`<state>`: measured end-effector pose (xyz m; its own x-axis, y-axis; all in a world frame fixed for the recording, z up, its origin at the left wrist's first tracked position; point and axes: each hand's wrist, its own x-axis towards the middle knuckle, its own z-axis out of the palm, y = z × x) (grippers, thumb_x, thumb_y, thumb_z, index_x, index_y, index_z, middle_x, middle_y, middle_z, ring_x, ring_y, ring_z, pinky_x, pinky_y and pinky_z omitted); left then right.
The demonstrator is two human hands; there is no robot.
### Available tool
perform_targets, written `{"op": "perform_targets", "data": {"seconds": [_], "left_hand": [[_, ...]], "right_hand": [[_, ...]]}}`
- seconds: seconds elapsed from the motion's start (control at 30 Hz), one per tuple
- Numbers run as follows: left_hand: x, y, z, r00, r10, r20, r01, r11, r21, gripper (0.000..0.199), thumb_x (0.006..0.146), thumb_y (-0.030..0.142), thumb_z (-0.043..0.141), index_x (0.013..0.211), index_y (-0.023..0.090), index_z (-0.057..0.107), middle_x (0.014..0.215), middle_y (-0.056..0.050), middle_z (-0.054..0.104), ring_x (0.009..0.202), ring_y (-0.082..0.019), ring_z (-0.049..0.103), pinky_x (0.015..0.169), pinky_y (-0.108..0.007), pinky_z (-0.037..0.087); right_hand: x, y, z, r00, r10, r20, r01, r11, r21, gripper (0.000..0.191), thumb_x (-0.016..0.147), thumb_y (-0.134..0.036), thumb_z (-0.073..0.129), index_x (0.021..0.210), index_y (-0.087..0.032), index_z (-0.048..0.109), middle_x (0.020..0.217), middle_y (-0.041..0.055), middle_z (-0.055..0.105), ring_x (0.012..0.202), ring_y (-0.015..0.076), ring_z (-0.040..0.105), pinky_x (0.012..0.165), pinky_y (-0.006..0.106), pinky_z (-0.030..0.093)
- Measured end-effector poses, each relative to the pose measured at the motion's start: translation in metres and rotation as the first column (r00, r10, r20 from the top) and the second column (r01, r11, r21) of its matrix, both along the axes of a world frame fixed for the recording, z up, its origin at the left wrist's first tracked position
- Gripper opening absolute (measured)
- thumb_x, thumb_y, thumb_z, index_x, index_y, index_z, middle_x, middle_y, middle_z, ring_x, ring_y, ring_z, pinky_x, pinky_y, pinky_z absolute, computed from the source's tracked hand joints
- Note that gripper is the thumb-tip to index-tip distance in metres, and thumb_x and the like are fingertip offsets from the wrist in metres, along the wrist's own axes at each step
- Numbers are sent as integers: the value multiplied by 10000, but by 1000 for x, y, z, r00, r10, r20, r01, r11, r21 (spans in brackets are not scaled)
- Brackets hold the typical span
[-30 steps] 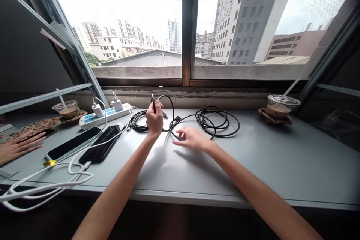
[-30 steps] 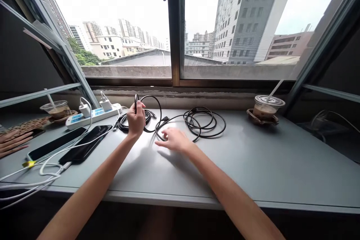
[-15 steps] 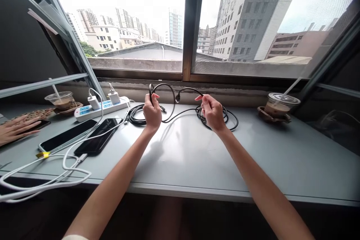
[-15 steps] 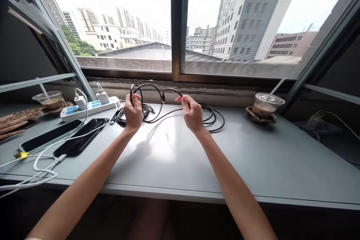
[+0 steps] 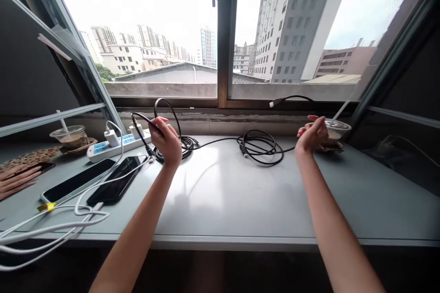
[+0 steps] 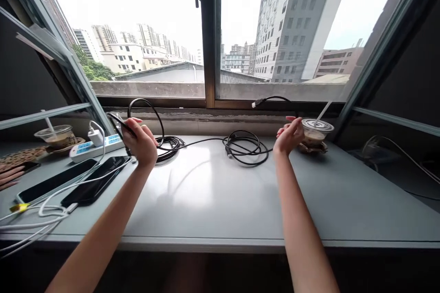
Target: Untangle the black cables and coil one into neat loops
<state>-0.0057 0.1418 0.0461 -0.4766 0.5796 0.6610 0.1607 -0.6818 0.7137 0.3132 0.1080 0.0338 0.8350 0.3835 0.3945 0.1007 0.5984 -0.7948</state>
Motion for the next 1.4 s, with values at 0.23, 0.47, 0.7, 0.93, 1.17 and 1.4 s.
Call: {"op": "perform_targets", "data": {"seconds": [0.23,0.47,0.7,0.93,1.17,1.4], "left_hand": [[14,-24,12,976,-179,-128,180,984,-1,246,870,441,425,786,210,411,380,118,330,262,-62,273,310,-209,193],[16,-28,8,708,-251,-660,20,942,-336,198,802,412,472,770,217,487,455,54,450,380,-127,442,415,-225,307],[38,-18,4,418,-87,-904,-453,843,-291,558,780,457,491,1179,73,430,988,-191,633,996,-346,573,818,-419,427],[88,-12,-6,48,178,-983,-330,932,153,670,770,54,388,1417,77,214,1464,-163,273,1397,-266,72,1118,-445,79],[104,20,-34,-270,-254,-929,-328,931,-159,482,687,106,531,1166,119,572,918,-140,695,1049,-295,588,1093,-487,103],[119,33,-29,-278,-317,-907,-287,928,-237,453,671,147,600,1118,79,629,1131,-198,616,1167,-307,484,1098,-431,64]], "right_hand": [[7,-30,9,693,720,36,-641,638,-427,225,682,-319,680,659,-101,631,431,-74,369,359,52,358,346,180,301],[-10,-35,13,260,966,10,-384,113,-917,341,706,-417,667,907,-144,709,871,93,694,821,203,650,712,298,507],[1,7,-32,693,637,336,107,370,-923,238,589,-323,751,537,-167,580,737,113,633,888,301,618,721,373,468],[-10,5,-32,641,686,343,26,427,-904,182,570,-181,685,691,-185,549,868,92,640,930,269,593,738,323,455],[-17,6,-22,536,790,297,-319,515,-795,164,713,-74,418,809,-207,424,717,6,660,647,139,638,603,230,476],[-11,0,-8,572,712,407,-408,678,-612,167,793,-191,455,920,-186,563,1037,44,610,909,134,617,720,241,506]]}}
